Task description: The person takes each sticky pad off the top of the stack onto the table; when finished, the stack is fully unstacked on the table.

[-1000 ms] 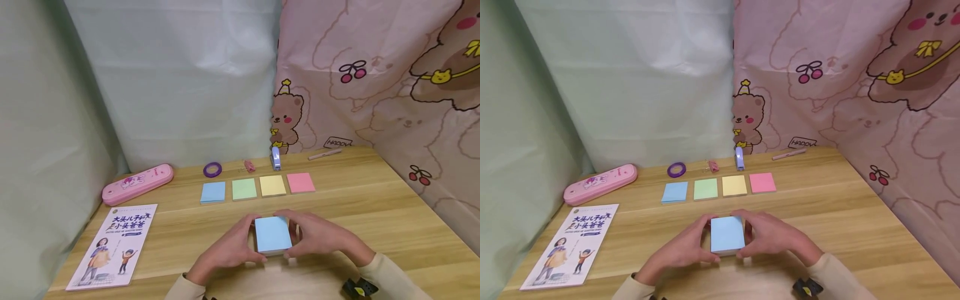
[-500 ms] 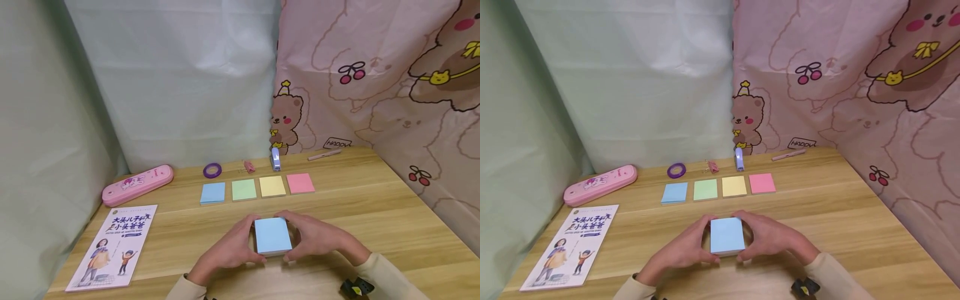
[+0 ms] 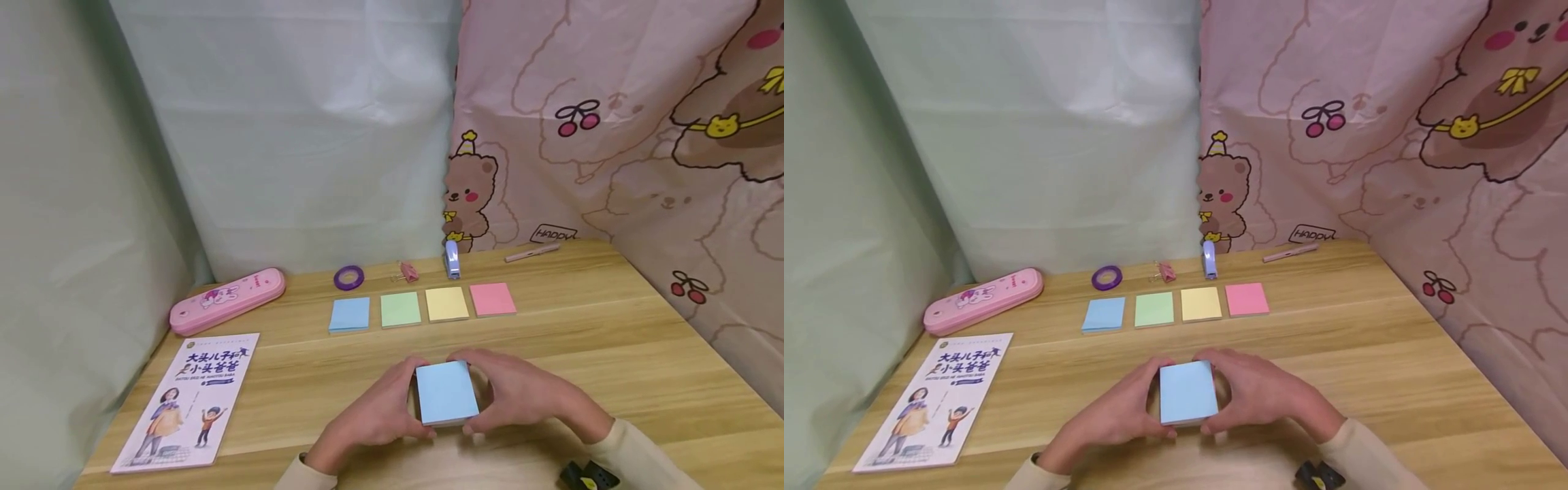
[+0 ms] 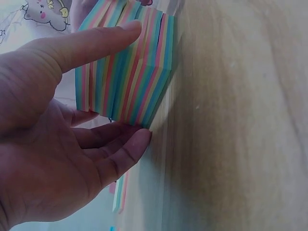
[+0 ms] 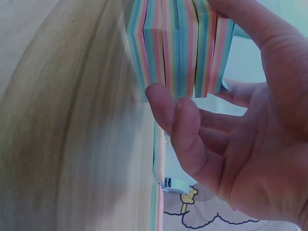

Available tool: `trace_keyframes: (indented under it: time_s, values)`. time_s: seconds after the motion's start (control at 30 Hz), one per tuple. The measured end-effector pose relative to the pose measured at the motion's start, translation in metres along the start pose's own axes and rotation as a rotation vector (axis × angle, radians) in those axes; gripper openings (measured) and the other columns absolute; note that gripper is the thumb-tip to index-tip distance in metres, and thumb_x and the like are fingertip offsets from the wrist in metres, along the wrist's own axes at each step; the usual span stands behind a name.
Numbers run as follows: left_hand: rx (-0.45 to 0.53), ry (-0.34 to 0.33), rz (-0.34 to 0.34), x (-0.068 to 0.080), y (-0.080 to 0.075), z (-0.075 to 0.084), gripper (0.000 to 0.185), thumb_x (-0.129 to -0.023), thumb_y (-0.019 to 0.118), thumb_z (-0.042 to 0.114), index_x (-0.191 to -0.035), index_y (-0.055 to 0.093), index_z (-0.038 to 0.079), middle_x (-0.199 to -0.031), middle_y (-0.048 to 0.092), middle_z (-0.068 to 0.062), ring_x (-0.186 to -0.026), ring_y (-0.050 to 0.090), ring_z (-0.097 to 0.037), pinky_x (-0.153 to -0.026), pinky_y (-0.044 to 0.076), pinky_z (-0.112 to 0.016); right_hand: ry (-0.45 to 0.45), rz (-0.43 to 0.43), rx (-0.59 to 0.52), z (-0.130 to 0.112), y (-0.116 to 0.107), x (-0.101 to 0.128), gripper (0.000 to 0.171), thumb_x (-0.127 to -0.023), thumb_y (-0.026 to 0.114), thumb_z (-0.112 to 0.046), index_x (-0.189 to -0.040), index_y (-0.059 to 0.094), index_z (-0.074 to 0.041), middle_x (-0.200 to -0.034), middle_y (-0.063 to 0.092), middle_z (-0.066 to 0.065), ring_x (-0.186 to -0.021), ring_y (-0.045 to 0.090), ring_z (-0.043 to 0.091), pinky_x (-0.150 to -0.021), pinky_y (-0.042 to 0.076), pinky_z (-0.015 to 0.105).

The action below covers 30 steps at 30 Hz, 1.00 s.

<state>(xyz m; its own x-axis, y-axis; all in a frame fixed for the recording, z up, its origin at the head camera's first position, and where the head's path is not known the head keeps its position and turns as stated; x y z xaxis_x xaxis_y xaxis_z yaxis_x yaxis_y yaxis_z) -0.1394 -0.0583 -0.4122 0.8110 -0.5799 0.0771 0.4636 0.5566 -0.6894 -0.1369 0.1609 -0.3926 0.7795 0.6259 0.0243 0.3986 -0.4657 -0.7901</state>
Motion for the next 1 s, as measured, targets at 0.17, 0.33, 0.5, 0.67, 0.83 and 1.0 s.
trace_keyframes:
  time_s: [0.17,0.33,0.5,0.67,0.83,1.0]
  values:
    - [0.004,-0.013,-0.002,0.0,0.0,0.001,0.089,-0.071,0.099,0.022,-0.143,0.047,0.013,-0.13,0.058,0.003,-0.122,0.053,-0.017,-0.111,0.049,-0.041,0.025,0.035,0.057,-0.003,-0.003,0.001,0.085,-0.075,0.092,-0.052,-0.145,0.056,-0.022,-0.133,0.064,-0.006,-0.107,0.06,0.014,-0.088,0.052,0.033]
    - [-0.003,-0.015,-0.001,0.0,0.001,0.002,0.09,-0.071,0.099,0.024,-0.143,0.047,0.011,-0.131,0.058,0.001,-0.123,0.054,-0.018,-0.112,0.048,-0.042,0.027,0.045,0.06,-0.005,-0.005,0.003,0.085,-0.075,0.093,-0.049,-0.145,0.056,-0.018,-0.132,0.064,-0.003,-0.098,0.06,0.011,-0.085,0.051,0.031]
    - [-0.011,-0.016,0.005,0.001,0.001,0.002,0.093,-0.07,0.099,0.024,-0.146,0.047,0.009,-0.134,0.059,-0.003,-0.128,0.055,-0.022,-0.114,0.048,-0.046,0.036,0.053,0.055,-0.005,-0.005,0.006,0.083,-0.074,0.093,-0.046,-0.143,0.055,-0.018,-0.127,0.064,-0.004,-0.083,0.058,0.007,-0.079,0.049,0.027]
    - [-0.005,-0.028,0.004,0.002,0.001,0.002,0.094,-0.071,0.099,0.025,-0.147,0.046,0.008,-0.135,0.058,-0.003,-0.128,0.054,-0.022,-0.115,0.048,-0.048,0.065,0.061,0.077,-0.004,-0.006,0.006,0.084,-0.073,0.093,-0.05,-0.142,0.056,-0.018,-0.128,0.065,-0.006,-0.093,0.06,0.01,-0.084,0.052,0.031]
    - [0.007,-0.026,0.002,0.002,0.001,0.002,0.094,-0.071,0.099,0.024,-0.147,0.046,0.008,-0.136,0.058,-0.004,-0.13,0.054,-0.023,-0.115,0.047,-0.048,0.052,0.056,-0.038,0.0,-0.007,0.007,0.081,-0.073,0.094,-0.044,-0.14,0.057,-0.018,-0.123,0.065,-0.002,-0.082,0.063,0.01,-0.074,0.055,0.027]
    - [0.021,-0.031,0.002,0.003,0.001,0.002,0.093,-0.071,0.099,0.023,-0.146,0.046,0.01,-0.138,0.057,-0.004,-0.13,0.053,-0.023,-0.116,0.046,-0.049,0.019,0.055,-0.216,0.007,-0.011,0.011,0.076,-0.076,0.095,-0.034,-0.14,0.057,-0.018,-0.125,0.065,0.011,-0.07,0.065,0.011,-0.062,0.058,0.028]
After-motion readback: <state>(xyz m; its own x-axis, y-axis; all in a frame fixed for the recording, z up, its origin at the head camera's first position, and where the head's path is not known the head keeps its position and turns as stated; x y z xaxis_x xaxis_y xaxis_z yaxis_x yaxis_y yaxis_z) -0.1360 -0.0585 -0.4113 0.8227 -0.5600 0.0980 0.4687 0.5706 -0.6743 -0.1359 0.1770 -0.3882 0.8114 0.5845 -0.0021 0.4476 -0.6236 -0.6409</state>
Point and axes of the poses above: each hand's wrist, its own x-axis away from the middle knuckle, its own y-axis out of the palm, z = x × y, the point moved 4 cm from there along -x, towards the middle knuckle
